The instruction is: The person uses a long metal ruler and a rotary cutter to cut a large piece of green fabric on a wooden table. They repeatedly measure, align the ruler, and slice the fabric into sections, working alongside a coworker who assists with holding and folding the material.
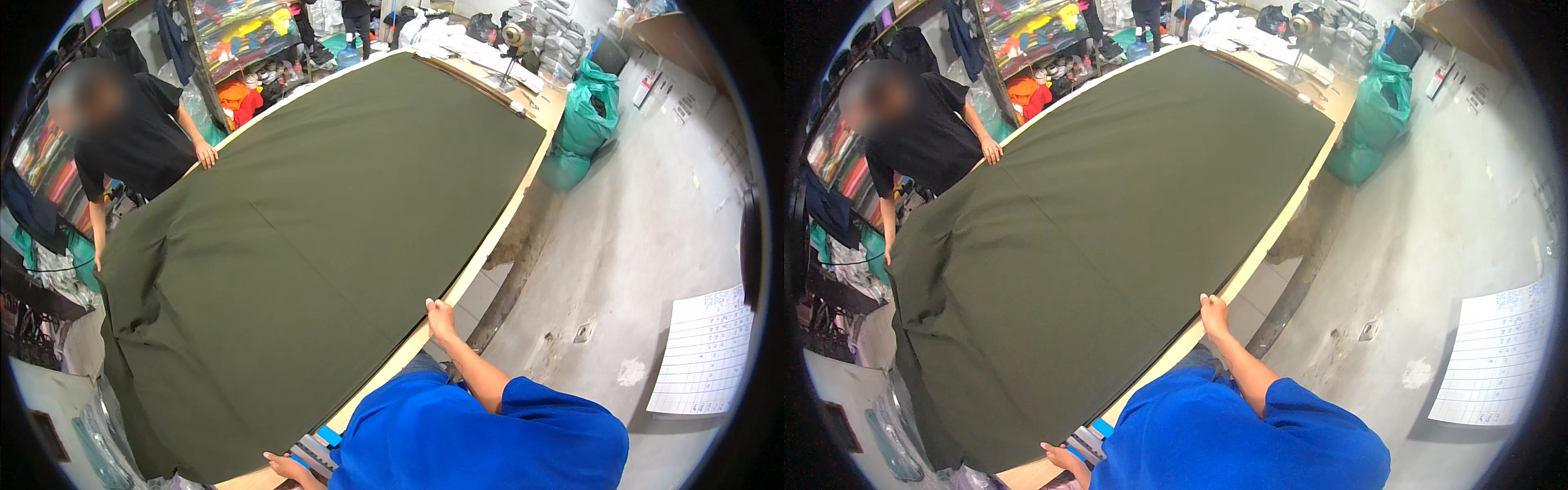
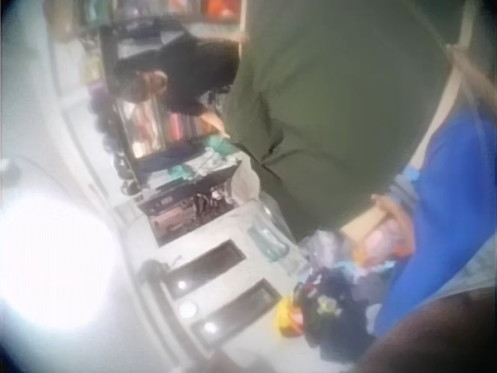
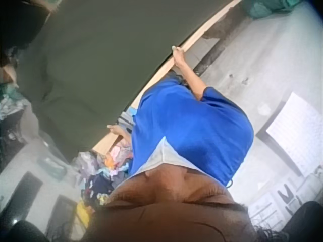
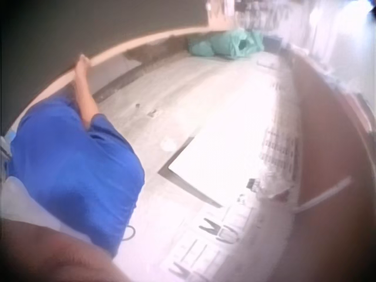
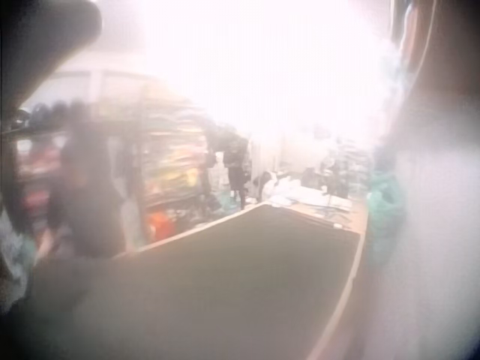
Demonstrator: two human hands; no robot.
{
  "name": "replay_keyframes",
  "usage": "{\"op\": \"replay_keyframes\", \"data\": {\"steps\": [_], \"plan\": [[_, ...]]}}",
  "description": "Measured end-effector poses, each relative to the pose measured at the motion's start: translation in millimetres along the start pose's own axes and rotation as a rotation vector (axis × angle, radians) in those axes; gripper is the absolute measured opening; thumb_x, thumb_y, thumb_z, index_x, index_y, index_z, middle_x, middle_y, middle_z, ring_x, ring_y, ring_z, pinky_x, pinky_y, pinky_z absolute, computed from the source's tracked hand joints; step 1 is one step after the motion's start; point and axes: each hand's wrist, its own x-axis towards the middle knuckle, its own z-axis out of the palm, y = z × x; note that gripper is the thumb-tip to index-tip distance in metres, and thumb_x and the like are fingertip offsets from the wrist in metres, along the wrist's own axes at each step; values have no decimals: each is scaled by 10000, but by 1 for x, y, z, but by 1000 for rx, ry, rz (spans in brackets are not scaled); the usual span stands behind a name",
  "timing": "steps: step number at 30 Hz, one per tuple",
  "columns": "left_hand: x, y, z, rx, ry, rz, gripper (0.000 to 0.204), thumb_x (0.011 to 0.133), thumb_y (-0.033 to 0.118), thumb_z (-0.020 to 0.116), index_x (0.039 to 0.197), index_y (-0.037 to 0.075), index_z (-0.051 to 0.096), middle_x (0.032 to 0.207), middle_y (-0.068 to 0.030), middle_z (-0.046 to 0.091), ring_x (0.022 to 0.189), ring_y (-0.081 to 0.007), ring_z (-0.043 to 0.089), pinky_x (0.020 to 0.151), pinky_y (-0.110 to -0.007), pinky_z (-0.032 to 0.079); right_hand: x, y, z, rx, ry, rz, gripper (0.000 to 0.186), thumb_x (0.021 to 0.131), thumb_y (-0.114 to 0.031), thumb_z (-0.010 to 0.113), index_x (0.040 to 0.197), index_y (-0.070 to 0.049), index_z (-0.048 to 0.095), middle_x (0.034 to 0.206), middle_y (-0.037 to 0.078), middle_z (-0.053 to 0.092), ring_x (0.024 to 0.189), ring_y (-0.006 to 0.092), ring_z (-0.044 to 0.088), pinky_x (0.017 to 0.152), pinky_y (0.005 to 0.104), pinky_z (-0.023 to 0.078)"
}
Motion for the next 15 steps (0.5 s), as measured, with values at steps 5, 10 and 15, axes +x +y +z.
{"op": "replay_keyframes", "data": {"steps": [5, 10, 15], "plan": [[-13, 11, 6, 58, 29, 27, 850, 1126, 630, 348, 903, -137, 640, 839, -246, 679, 772, -384, 632, 724, -488, 511, -3, 2, 2, -267, 43, -50, 420, 1044, -405, 612, 877, -22, 651, 852, 195, 708, 833, 384, 687, 786, 514, 514], [-6, -1, 1, 11, 34, 61, 872, 1107, 663, 356, 898, -137, 632, 818, -264, 673, 766, -432, 621, 759, -532, 495, 0, 9, 5, -245, 61, -93, 438, 1034, -403, 634, 839, -10, 635, 830, 206, 697, 805, 388, 670, 761, 515, 508], [-18, 4, 1, 10, 88, 99, 876, 1120, 635, 348, 916, -163, 644, 884, -312, 690, 838, -490, 625, 822, -551, 493, 4, 21, 5, -241, 91, -164, 456, 1034, -379, 658, 801, 9, 612, 767, 200, 666, 737, 358, 632, 737, 500, 499]]}}
